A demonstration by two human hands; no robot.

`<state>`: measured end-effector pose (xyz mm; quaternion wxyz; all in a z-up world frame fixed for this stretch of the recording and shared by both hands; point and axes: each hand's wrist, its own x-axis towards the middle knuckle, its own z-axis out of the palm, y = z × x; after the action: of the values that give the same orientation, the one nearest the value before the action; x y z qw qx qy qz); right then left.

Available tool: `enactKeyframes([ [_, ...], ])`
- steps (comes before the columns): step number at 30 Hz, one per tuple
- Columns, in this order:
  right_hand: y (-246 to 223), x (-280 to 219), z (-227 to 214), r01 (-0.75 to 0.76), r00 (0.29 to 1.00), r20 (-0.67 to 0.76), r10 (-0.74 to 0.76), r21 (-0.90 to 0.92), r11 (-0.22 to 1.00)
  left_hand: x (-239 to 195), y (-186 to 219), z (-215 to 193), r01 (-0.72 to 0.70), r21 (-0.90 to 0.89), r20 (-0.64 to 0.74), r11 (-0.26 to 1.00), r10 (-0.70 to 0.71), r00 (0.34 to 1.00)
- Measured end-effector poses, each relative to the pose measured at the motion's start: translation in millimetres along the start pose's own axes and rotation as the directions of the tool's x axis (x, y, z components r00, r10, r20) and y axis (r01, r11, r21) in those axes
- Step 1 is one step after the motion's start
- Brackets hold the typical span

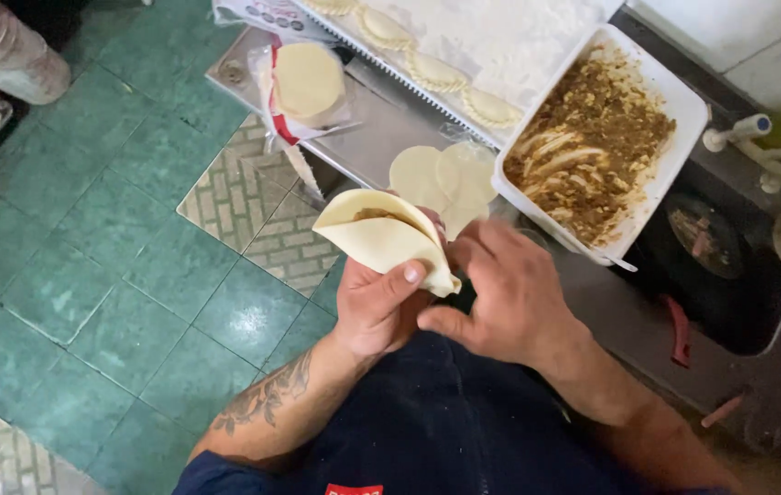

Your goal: Preparing and folding empanadas by filling dough circles with a meat mixture.

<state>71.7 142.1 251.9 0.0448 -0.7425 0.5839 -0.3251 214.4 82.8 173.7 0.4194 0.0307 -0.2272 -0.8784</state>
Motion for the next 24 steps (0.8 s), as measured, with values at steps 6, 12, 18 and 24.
enactKeyframes([
  [6,-1,-6,30,0.019,0.999,-0.046,-0.019,0.012,1.000,-17,15,-19,0.102,-0.022,0.028,0.995,-0.102,0.994],
  [12,-28,14,33,0.003,0.999,-0.032,-0.005,-0.069,0.998,-23,30,-37,0.109,0.087,0.122,0.990,-0.120,0.985],
  [18,-38,30,33,0.103,0.995,0.014,-0.103,0.014,0.995,-32,28,-53,0.006,0.113,0.082,0.994,-0.015,0.996],
  [24,-26,18,48,0.125,0.991,0.051,-0.124,-0.029,0.992,-36,33,-54,0.033,0.185,0.111,0.982,-0.054,0.992],
])
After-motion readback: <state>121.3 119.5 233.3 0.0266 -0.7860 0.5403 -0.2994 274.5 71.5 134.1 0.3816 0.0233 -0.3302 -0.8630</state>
